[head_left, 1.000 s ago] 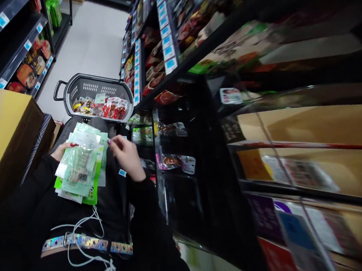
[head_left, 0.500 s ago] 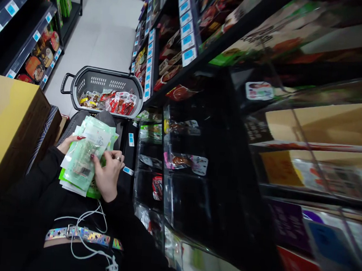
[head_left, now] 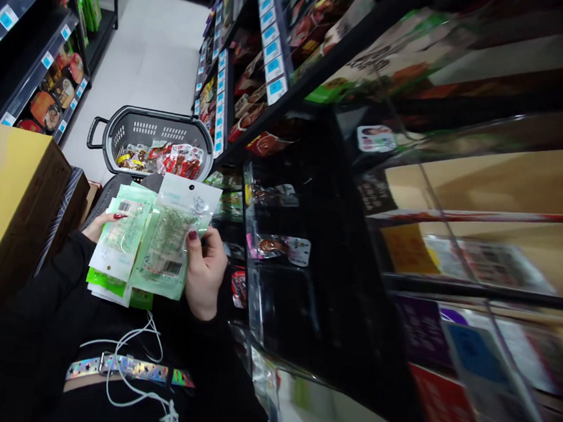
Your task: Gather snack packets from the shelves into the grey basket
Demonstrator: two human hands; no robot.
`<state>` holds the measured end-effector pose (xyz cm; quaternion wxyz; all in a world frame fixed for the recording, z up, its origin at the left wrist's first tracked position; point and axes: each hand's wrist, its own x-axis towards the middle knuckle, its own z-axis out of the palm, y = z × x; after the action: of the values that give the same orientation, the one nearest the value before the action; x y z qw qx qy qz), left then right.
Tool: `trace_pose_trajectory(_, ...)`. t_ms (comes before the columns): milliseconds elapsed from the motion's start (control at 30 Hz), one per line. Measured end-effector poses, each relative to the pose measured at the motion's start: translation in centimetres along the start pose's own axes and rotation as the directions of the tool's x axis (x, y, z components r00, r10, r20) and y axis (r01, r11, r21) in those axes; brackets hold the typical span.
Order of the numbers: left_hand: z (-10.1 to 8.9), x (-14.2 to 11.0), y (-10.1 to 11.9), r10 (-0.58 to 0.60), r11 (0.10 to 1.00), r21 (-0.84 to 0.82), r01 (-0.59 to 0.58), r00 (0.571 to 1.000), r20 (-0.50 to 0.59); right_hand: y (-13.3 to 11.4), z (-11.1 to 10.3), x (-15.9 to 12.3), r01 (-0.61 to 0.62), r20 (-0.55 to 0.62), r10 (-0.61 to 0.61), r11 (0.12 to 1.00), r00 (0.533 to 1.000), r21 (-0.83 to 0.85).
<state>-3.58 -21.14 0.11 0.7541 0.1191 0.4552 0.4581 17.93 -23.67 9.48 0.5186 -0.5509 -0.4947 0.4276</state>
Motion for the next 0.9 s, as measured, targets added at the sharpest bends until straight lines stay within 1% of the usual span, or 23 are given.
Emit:
trace_pose_trajectory(200,-0.14,0.1,0.17,-0.029,1.0,0.009,0.029,1.0,-0.003,-0.06,-0.55,0.34,-0.034,-0.038,0.035,0.999,0.999,0.042)
trace_pose_trajectory(567,0.28,-0.06,0.3,-0.005,1.0,0.023,0.006,0.998,-0.058,-0.49,-0.6,0.32,-0.024,-0.066,0.028,0.998,0.997,0.063)
trace_pose_trajectory(733,0.72,-0.26,0.5,-0.022,0.999,0.035,0.024,0.999,-0.039,-0.72,-0.63,0.32,-0.029,-0.078,0.034,0.998,0.996,0.064)
trace_pose_trajectory(800,0.72,-0.26,0.58,-0.022,0.999,0.038,0.023,0.999,-0.034,-0.62,-0.72,0.4,-0.046,-0.085,0.056,0.992,0.995,0.119)
trace_pose_trajectory(833,0.66,-0.24,0.62,-0.02,0.999,0.046,0.022,0.999,-0.033,-0.47,-0.78,0.5,-0.07,-0.062,0.083,0.979,0.995,0.191)
trace_pose_trajectory(867,0.57,-0.21,0.64,-0.023,0.998,0.057,0.025,0.999,-0.03,-0.25,-0.84,0.62,-0.116,0.002,0.122,0.944,0.993,0.308)
trace_pose_trajectory(900,0.45,-0.18,0.65,-0.027,0.997,0.067,0.029,0.999,-0.025,0.05,-0.91,0.76,-0.182,0.097,0.154,0.879,0.983,0.44)
